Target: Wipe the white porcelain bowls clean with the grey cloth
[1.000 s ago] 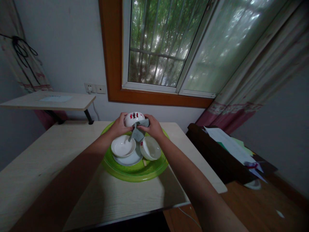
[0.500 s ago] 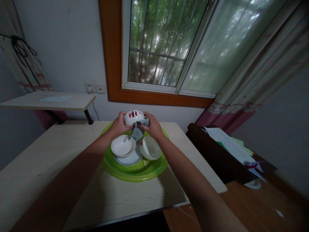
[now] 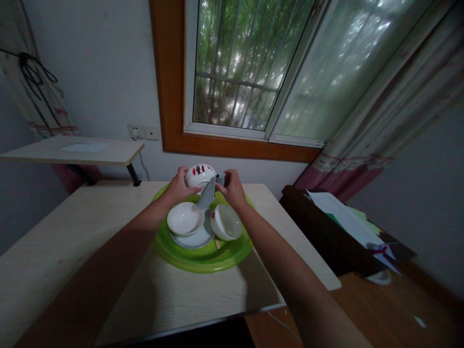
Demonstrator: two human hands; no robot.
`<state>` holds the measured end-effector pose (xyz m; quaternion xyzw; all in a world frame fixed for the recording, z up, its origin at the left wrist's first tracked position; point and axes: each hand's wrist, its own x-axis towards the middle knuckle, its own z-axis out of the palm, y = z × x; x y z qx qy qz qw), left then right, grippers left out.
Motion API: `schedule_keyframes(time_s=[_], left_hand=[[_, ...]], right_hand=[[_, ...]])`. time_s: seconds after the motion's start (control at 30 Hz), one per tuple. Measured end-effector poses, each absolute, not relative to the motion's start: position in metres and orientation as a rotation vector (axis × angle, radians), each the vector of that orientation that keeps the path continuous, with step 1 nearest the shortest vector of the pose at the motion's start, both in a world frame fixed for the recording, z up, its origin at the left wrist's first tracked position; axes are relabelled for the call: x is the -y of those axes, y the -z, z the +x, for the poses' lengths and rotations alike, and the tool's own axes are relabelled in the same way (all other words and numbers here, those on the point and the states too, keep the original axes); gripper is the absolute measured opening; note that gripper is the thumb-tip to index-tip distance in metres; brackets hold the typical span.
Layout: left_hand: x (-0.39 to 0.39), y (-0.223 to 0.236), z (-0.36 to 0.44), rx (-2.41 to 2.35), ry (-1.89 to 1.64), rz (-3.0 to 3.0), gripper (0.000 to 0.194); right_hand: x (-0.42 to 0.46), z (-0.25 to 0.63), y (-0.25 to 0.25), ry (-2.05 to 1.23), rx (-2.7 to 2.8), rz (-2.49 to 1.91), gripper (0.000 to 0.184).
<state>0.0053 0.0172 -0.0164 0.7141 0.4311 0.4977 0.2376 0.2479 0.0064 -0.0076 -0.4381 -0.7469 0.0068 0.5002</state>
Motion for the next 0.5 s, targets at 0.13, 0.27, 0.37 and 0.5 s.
schedule_keyframes(time_s=[0.13, 0.27, 0.37, 0.5], left_hand=[[-0.016, 0.016, 0.005, -1.187, -1.356, 1.977, 0.082], [-0.017, 0.016, 0.005, -1.21, -1.355, 2.001, 0.082], [-0.018, 0.017, 0.004, -1.243, -1.35, 2.024, 0.082], [-0.017, 0.017, 0.005, -1.291, -1.305, 2.089, 0.084]], right_hand=[[-0.005, 0.246, 0.005, -0.044, 1.899, -0.958, 0.022], [-0.001, 0.245, -0.001, 0.041, 1.989, -0.847, 0.015], [0.003, 0.243, -0.004, 0.118, 2.028, -0.807, 0.021], [0.008, 0.239, -0.004, 0.226, 2.147, -0.735, 0.032]])
